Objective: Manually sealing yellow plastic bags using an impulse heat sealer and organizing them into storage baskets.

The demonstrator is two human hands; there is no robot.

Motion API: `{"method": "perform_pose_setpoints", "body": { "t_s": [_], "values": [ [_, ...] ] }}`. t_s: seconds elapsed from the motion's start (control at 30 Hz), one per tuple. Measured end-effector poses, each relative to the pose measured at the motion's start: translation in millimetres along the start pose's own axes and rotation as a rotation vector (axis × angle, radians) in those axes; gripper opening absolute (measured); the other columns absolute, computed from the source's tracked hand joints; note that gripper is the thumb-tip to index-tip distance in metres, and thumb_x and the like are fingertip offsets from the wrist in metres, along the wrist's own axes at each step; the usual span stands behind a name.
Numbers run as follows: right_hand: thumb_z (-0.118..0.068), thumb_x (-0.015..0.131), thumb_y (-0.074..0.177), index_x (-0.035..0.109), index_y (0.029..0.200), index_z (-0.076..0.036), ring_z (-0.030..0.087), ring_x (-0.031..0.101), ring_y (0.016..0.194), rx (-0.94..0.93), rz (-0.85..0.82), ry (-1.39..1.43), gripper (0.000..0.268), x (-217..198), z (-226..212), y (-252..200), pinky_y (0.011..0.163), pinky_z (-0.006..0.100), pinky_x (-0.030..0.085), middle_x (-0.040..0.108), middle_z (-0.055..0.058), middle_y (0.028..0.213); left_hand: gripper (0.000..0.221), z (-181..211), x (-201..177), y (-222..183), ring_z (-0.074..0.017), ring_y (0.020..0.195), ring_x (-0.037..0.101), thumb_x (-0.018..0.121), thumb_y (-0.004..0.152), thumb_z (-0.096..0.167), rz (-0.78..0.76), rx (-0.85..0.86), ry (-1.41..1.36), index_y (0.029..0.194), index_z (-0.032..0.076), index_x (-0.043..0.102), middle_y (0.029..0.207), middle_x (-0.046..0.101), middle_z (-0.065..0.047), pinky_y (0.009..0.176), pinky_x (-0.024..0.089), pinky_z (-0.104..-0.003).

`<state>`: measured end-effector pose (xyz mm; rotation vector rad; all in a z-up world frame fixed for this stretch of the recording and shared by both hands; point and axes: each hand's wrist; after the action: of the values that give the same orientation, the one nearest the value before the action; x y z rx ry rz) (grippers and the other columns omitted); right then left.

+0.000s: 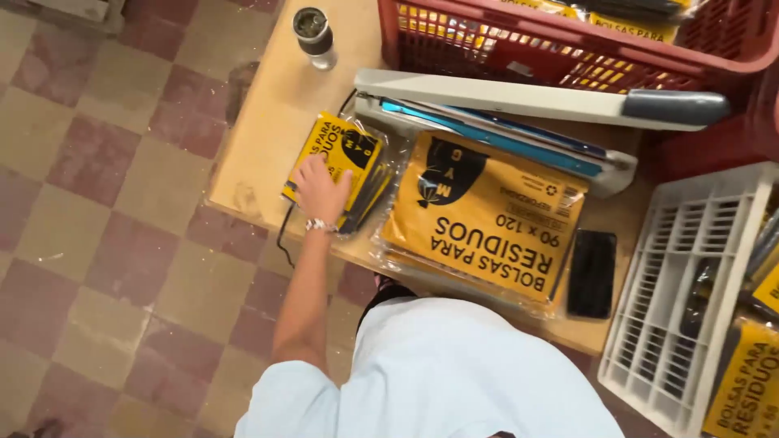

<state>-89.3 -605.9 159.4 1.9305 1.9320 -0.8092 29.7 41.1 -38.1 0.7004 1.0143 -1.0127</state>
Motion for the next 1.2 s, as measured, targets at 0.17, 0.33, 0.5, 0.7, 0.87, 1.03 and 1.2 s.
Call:
{"method": "perform_pose_setpoints", "body": {
  "t_s": [0.17, 0.33, 0.5, 0.7, 0.87, 1.03, 1.2],
  "values": [
    [-0.012, 0.069, 0.092, 0.061, 0.139, -0.010, 0.037, 0.068, 0.104, 0.025, -0.120, -0.044, 0.047, 164.2, -108.7, 29.0, 0.087, 0.049, 0.052, 0.070, 0.020, 0.112, 0.082, -15.9, -17.5, 71.1, -0.0305, 0.125, 0.049, 0.067, 0.085, 0.067, -0.177, -0.127, -0.008, 0.140, 0.012, 0.043, 0.136, 0.050, -0.010, 0.093, 0.052, -0.055],
    [-0.018, 0.070, 0.086, 0.056, 0.140, -0.015, 0.021, 0.070, 0.098, -0.086, -0.545, 0.153, 0.056, 341.5, -169.5, 60.0, 0.083, 0.039, 0.056, 0.073, 0.009, 0.114, 0.050, -32.0, 14.2, 117.2, -0.0262, 0.111, 0.057, 0.073, 0.084, 0.057, -0.303, -0.101, -0.128, 0.118, 0.021, 0.064, 0.114, 0.062, 0.003, 0.089, 0.051, -0.054],
    [-0.005, 0.079, 0.082, 0.031, 0.151, -0.005, 0.032, 0.056, 0.123, -0.052, -0.175, 0.530, 0.083, 422.8, -194.6, 98.8, 0.100, 0.043, 0.052, 0.048, 0.016, 0.136, 0.013, 0.0, -53.9, 91.2, -0.0191, 0.103, 0.060, 0.068, 0.093, 0.005, -0.302, 0.307, -1.033, 0.106, 0.006, 0.066, 0.099, 0.065, -0.009, 0.096, 0.050, -0.040],
    [0.008, 0.075, 0.082, 0.057, 0.125, -0.003, 0.016, 0.067, 0.099, -0.294, 0.079, 0.787, 0.048, 406.5, -202.2, 134.1, 0.082, 0.025, 0.056, 0.066, 0.008, 0.112, 0.008, 24.3, -123.7, 69.4, -0.0105, 0.089, 0.057, 0.067, 0.096, 0.003, -0.443, 0.527, -1.465, 0.100, 0.004, 0.060, 0.091, 0.059, -0.004, 0.087, 0.050, -0.029],
    [0.015, 0.068, 0.084, 0.064, 0.103, -0.001, 0.020, 0.064, 0.082, -0.309, 0.213, 0.518, 0.025, 337.8, -205.7, 89.5, 0.076, 0.029, 0.053, 0.063, 0.010, 0.091, 0.033, -9.9, -82.6, 81.8, -0.0277, 0.103, 0.062, 0.061, 0.100, 0.037, -0.283, 0.437, -0.832, 0.110, 0.005, 0.062, 0.101, 0.064, -0.012, 0.094, 0.049, -0.043],
    [0.008, 0.051, 0.098, 0.047, 0.104, -0.013, 0.013, 0.057, 0.095, 0.141, 0.295, 0.458, 0.022, 286.4, -186.6, 61.2, 0.086, 0.023, 0.056, 0.056, 0.003, 0.104, 0.043, -16.3, -56.4, 98.6, -0.0248, 0.101, 0.055, 0.062, 0.089, 0.047, -0.427, 0.158, -0.200, 0.112, 0.011, 0.055, 0.106, 0.060, -0.004, 0.075, 0.050, -0.042],
    [-0.013, 0.057, 0.105, 0.057, 0.100, -0.014, 0.007, 0.058, 0.082, 0.200, 0.439, 0.363, 0.005, 263.0, -109.7, 58.0, 0.070, 0.022, 0.051, 0.059, -0.004, 0.091, 0.015, -25.8, -8.5, 117.6, -0.0208, 0.084, 0.061, 0.064, 0.085, 0.027, -0.298, 0.170, -0.326, 0.087, 0.014, 0.070, 0.086, 0.067, -0.003, 0.067, 0.049, -0.039]
  ]
}}
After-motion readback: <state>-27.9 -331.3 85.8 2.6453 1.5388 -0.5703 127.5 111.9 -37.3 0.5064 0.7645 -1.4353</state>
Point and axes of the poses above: each hand's wrist, its own y-axis towards the middle knuckle, its own x-axis out of the palm, z = x × y
